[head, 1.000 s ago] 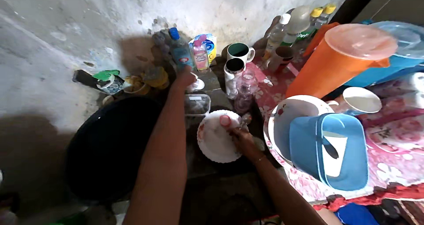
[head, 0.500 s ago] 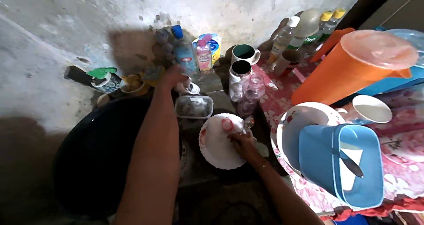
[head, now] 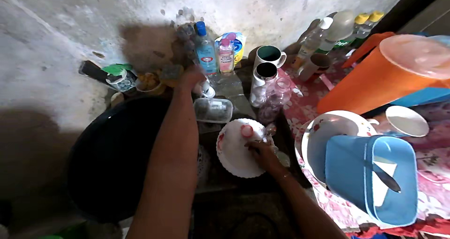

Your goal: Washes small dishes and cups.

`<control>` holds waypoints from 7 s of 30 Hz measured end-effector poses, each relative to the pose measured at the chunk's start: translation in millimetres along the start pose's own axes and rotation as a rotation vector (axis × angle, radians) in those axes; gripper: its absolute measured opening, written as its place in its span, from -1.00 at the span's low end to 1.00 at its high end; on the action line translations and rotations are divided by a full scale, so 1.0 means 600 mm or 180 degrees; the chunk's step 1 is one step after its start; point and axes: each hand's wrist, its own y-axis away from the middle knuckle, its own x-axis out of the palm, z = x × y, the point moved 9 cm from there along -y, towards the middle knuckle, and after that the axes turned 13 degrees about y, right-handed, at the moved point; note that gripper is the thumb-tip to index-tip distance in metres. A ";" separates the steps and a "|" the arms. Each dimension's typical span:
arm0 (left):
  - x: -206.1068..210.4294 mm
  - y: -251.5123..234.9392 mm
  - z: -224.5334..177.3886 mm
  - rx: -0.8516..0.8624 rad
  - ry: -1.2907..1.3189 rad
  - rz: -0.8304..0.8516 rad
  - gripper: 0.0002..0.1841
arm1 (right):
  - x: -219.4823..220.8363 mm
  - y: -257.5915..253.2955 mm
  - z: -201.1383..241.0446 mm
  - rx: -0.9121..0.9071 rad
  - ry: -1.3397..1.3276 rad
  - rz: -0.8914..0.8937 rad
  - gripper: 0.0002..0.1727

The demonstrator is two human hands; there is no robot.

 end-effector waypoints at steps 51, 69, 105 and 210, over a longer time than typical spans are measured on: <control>-0.017 0.022 -0.004 -0.0774 0.1052 -0.0418 -0.43 | -0.063 -0.380 0.142 0.0730 -0.2505 -0.1139 -0.50; -0.028 0.004 -0.002 -0.0523 -0.0550 -0.0238 -0.46 | 0.035 -0.441 0.176 0.1342 -0.3404 -0.0342 -0.66; -0.011 0.013 0.012 -0.0877 0.1386 -0.0259 -0.35 | -0.064 -0.373 0.183 0.0224 -0.1245 -0.1076 -0.18; -0.034 -0.015 0.014 -0.0598 0.0702 -0.0353 -0.47 | -0.019 -0.380 0.144 0.0602 -0.3743 -0.0700 -0.64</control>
